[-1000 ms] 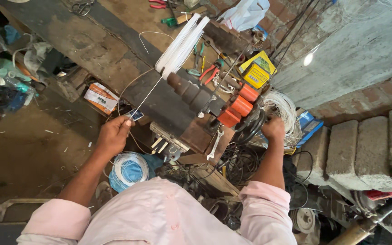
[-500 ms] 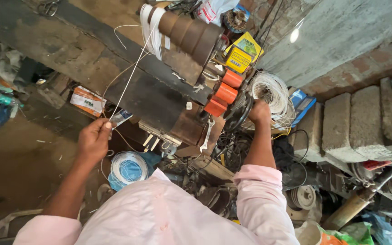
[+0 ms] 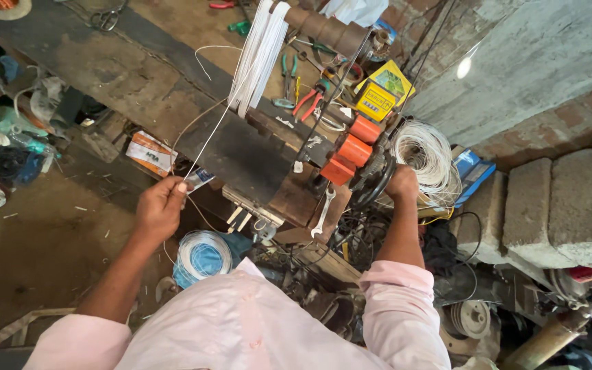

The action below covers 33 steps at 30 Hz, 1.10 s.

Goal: The person operates a manual wire-winding machine, feeding white wire onto a rotating drum and turning a hand crank. They pause to gather and straighten a coil of wire from a blue bag, then resume winding. The workspace is cluttered with tools and materials.

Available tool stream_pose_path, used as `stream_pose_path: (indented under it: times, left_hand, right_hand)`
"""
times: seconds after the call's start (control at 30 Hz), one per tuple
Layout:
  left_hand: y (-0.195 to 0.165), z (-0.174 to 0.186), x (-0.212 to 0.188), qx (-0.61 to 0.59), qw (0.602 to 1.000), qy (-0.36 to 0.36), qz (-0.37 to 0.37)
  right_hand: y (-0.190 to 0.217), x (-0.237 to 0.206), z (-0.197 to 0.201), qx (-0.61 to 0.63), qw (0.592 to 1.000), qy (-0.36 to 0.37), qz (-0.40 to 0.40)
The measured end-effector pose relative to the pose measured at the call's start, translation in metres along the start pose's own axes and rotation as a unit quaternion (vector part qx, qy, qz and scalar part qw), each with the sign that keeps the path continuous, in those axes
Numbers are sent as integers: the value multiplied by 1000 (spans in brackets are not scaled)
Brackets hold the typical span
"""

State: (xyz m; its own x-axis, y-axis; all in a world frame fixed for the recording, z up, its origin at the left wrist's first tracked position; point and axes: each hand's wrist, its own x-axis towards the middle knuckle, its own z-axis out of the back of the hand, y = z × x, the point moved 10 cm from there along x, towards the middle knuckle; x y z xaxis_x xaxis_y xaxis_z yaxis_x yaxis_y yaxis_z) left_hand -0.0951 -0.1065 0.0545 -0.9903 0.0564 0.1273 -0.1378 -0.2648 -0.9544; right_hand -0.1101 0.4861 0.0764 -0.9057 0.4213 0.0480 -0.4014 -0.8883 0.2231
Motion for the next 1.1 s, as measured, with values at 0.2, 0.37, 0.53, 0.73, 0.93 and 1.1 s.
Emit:
stream_pose_path:
  times: [0.2, 0.37, 0.53, 0.73, 0.93, 1.1]
  left_hand:
    - [-5, 1, -5, -12, 1000, 9, -5]
    - [-11, -20, -13, -34, 998, 47, 4]
    - [-14, -50, -18, -16, 996, 84, 19]
    - [-4, -51, -20, -27, 997, 66, 22]
    - [0, -37, -23, -31, 999, 16, 14]
    - [6, -40, -27, -23, 999, 30, 0]
  right_hand:
    - [-5, 0, -4, 4, 1000, -3, -9]
    - [-6, 0, -6, 4, 1000, 8, -23]
    - [-6, 0, -9, -5, 1000, 17, -23]
    - [-14, 3, -28, 0, 999, 27, -25]
    - [-8, -6, -31, 14, 1000, -15, 22]
    - [-8, -19, -41, -23, 999, 23, -14]
